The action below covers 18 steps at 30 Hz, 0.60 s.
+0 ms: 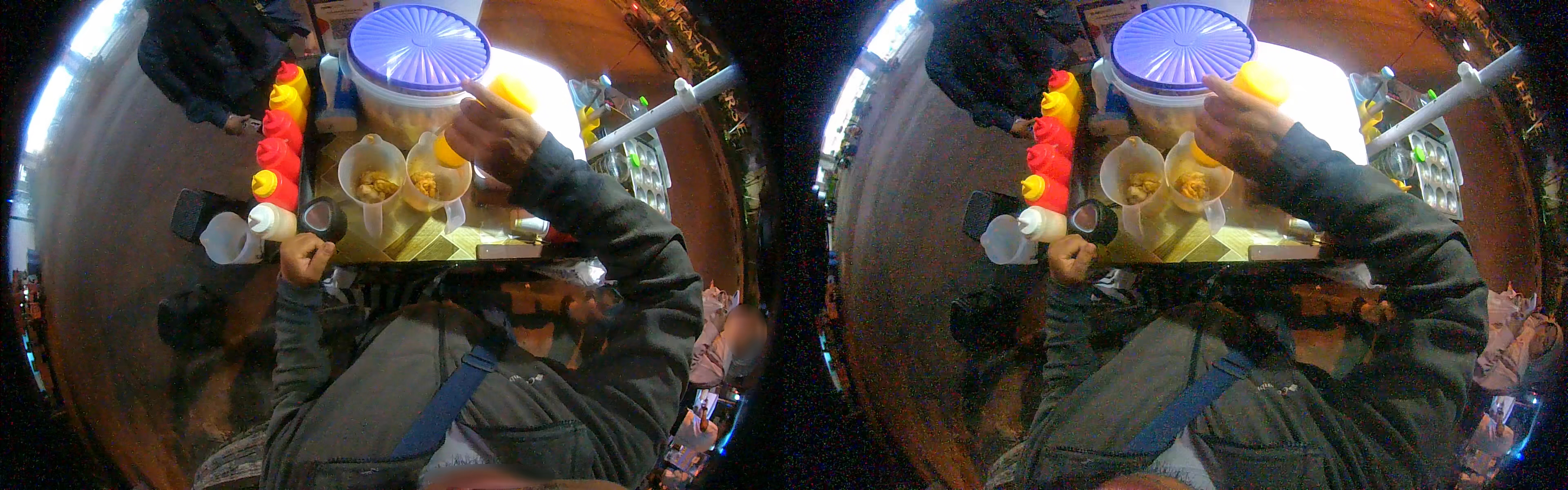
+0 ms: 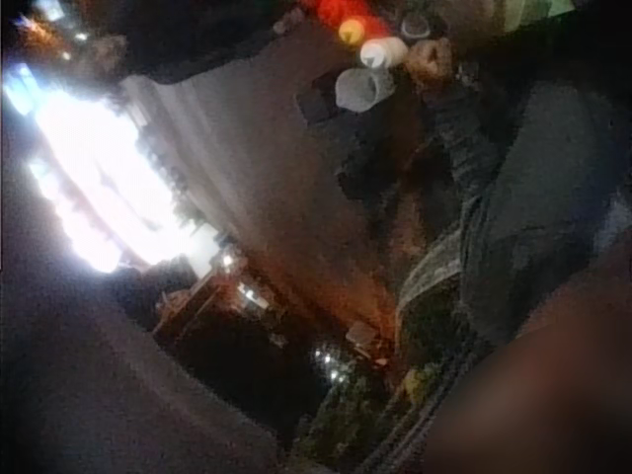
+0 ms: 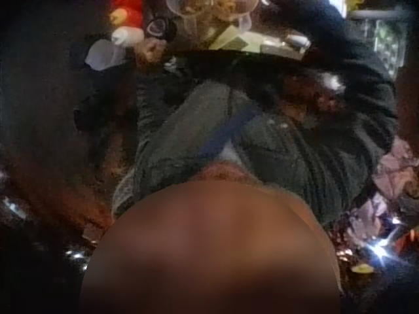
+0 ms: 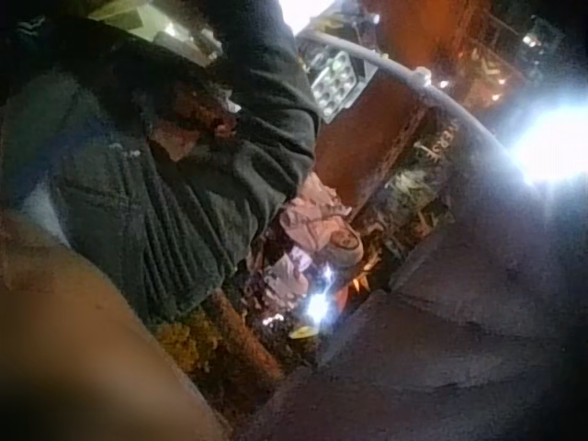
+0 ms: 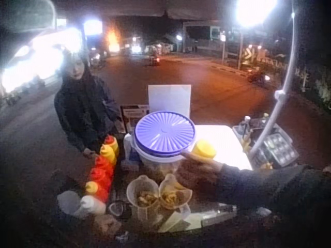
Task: The person scoops fried food into a paper cup, pours sauce from a plastic jug, places the cup into a styrofoam container, and seals it in a plastic bag. They then use a spoon to scoop batter into a round pan and add condiments from squeeze bottles.
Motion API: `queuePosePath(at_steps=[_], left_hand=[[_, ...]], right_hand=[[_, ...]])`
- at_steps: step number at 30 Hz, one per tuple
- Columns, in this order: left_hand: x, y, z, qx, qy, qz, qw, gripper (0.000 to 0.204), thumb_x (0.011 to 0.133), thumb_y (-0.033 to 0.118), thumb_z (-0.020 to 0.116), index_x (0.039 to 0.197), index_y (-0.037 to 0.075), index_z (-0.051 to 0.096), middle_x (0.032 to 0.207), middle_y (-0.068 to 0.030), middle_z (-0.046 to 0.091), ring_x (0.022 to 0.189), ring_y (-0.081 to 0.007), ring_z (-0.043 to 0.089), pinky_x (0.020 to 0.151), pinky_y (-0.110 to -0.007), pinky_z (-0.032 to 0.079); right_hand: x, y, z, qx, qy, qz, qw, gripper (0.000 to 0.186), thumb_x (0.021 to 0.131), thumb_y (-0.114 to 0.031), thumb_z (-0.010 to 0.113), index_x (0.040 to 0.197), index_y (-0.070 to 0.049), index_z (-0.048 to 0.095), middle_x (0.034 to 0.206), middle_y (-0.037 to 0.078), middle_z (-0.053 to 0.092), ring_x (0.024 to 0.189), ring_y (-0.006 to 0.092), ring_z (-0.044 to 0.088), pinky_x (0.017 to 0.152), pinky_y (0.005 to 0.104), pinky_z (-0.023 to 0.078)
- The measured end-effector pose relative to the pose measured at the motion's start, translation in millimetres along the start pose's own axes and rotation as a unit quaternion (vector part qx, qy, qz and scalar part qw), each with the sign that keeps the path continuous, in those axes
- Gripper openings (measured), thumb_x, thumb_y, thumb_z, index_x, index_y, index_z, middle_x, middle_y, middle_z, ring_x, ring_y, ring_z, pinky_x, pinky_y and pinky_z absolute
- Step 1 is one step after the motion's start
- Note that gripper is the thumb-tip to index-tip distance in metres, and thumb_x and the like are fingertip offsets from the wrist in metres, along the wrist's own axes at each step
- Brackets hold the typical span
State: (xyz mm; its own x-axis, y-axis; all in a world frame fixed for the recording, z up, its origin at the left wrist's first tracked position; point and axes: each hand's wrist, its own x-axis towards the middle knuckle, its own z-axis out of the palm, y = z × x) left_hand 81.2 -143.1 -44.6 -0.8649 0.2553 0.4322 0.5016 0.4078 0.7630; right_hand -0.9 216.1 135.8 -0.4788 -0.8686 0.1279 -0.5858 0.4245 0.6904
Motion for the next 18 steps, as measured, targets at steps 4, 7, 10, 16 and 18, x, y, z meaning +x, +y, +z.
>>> queuePosePath(at_steps=[4, 7, 10, 16, 18], left_hand=[[-1.0, 0.8, 0.7, -0.001, 0.003, -0.006, 1.000, 0.030, 0.082, 0.015, 0.068, 0.059, 0.001, 0.055, 0.056, -0.0131, 0.055, 0.049, -0.0282, 0.053, 0.048, -0.037, 0.038], [-1.8, -1.7, 2.9, 0.003, 0.006, -0.016, 1.000, 0.035, 0.084, 0.023, 0.066, 0.057, 0.002, 0.057, 0.054, -0.0106, 0.055, 0.048, -0.0247, 0.053, 0.048, -0.035, 0.039], [-2.4, -4.6, 3.9, 0.015, 0.003, -0.027, 1.000, 0.038, 0.085, 0.026, 0.065, 0.057, 0.002, 0.058, 0.053, -0.0089, 0.056, 0.048, -0.0216, 0.053, 0.048, -0.034, 0.039], [-2.8, -2.9, 4.6, 0.017, 0.014, -0.033, 0.999, 0.037, 0.085, 0.025, 0.065, 0.056, 0.002, 0.058, 0.052, -0.0081, 0.056, 0.047, -0.0204, 0.053, 0.048, -0.034, 0.038], [-2.0, -1.1, 4.6, 0.007, 0.014, -0.032, 0.999, 0.036, 0.084, 0.021, 0.066, 0.056, 0.002, 0.056, 0.052, -0.0094, 0.054, 0.047, -0.0227, 0.051, 0.047, -0.035, 0.037]], right_hand=[[3.0, -2.1, 0.5, -0.066, 0.044, -0.008, 0.997, 0.013, 0.076, -0.014, 0.064, 0.089, -0.012, 0.064, 0.089, 0.003, 0.062, 0.098, 0.0207, 0.062, 0.116, 0.0451, 0.031], [4.4, -4.1, 1.2, -0.038, -0.022, -0.016, 0.999, 0.017, 0.075, -0.011, 0.066, 0.092, -0.011, 0.063, 0.093, 0.006, 0.064, 0.101, 0.0214, 0.062, 0.116, 0.0441, 0.031], [5.4, -4.7, 4.2, 0.010, -0.077, -0.011, 0.997, 0.020, 0.075, -0.008, 0.069, 0.095, -0.010, 0.063, 0.098, 0.008, 0.065, 0.104, 0.0223, 0.062, 0.115, 0.0422, 0.033], [8.4, -3.5, 9.9, -0.066, 0.047, 0.005, 0.997, 0.018, 0.075, -0.008, 0.071, 0.092, -0.011, 0.064, 0.094, 0.006, 0.064, 0.100, 0.0220, 0.062, 0.112, 0.0397, 0.036], [8.8, -4.3, 9.4, -0.058, 0.014, 0.007, 0.998, 0.022, 0.073, -0.008, 0.074, 0.093, -0.012, 0.064, 0.094, 0.005, 0.064, 0.100, 0.0214, 0.062, 0.113, 0.0399, 0.035]])
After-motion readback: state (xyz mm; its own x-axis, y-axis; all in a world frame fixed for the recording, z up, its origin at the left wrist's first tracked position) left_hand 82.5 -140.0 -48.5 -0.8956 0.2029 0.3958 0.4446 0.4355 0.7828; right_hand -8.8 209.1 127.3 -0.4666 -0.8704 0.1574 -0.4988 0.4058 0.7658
